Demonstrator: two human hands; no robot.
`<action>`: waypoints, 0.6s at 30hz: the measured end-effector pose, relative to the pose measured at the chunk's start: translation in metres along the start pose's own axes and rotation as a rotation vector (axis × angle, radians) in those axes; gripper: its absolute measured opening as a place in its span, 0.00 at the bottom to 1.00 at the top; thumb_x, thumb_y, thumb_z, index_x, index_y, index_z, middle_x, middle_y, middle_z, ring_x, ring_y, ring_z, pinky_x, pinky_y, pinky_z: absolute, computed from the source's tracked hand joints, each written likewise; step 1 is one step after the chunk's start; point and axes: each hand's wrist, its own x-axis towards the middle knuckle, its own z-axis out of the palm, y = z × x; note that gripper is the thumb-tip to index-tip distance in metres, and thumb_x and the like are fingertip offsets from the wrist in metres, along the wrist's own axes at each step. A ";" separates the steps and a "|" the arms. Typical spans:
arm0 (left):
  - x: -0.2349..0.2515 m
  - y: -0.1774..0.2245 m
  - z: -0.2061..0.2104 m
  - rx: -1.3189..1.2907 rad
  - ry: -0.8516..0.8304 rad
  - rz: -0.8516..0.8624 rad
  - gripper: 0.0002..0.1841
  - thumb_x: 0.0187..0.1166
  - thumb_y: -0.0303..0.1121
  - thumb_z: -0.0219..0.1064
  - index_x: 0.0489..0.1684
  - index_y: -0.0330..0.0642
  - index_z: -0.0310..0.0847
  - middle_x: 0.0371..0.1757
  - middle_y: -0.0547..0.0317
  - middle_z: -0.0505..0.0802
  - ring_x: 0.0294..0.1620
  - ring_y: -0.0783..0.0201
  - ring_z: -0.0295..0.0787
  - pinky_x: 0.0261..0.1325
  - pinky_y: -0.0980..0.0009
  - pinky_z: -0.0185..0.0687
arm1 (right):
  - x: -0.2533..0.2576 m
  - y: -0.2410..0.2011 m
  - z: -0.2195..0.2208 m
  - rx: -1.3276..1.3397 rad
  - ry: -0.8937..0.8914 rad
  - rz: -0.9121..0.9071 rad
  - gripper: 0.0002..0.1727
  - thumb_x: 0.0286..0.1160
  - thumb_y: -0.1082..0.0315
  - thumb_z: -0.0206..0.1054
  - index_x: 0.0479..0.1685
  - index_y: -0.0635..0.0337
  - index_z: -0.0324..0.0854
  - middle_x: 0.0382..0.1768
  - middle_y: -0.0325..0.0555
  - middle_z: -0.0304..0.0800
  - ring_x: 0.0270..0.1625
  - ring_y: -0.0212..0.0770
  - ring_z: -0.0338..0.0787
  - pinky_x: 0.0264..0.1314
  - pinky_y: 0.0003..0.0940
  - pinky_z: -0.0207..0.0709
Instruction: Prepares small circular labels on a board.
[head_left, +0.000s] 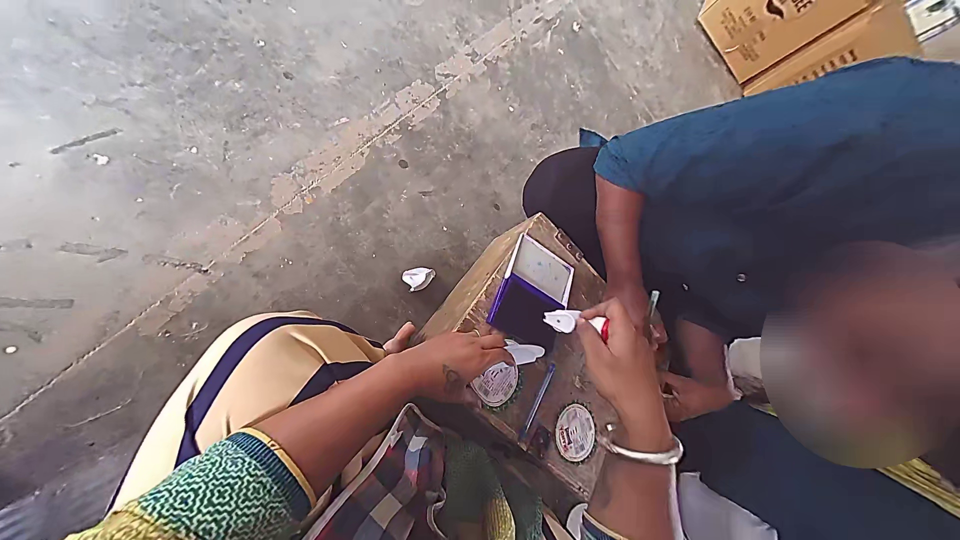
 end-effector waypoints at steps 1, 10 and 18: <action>0.000 -0.001 0.000 -0.004 0.012 0.010 0.33 0.64 0.34 0.84 0.70 0.31 0.78 0.66 0.34 0.85 0.64 0.37 0.85 0.65 0.45 0.78 | 0.009 -0.004 0.005 -0.014 -0.025 0.019 0.13 0.85 0.67 0.60 0.55 0.69 0.81 0.39 0.63 0.87 0.44 0.61 0.88 0.48 0.64 0.75; 0.000 -0.002 -0.001 -0.067 0.043 0.013 0.16 0.86 0.36 0.65 0.54 0.30 0.89 0.57 0.36 0.91 0.61 0.40 0.88 0.67 0.46 0.78 | 0.010 -0.012 0.014 0.051 -0.007 0.127 0.12 0.86 0.68 0.60 0.57 0.68 0.80 0.38 0.61 0.87 0.42 0.59 0.88 0.46 0.62 0.76; 0.000 -0.002 0.004 -0.126 0.165 -0.084 0.14 0.79 0.36 0.71 0.39 0.30 0.93 0.41 0.41 0.94 0.46 0.48 0.91 0.55 0.51 0.81 | -0.070 0.007 0.000 0.246 0.115 0.047 0.16 0.80 0.62 0.56 0.50 0.66 0.80 0.33 0.38 0.82 0.31 0.24 0.78 0.35 0.26 0.72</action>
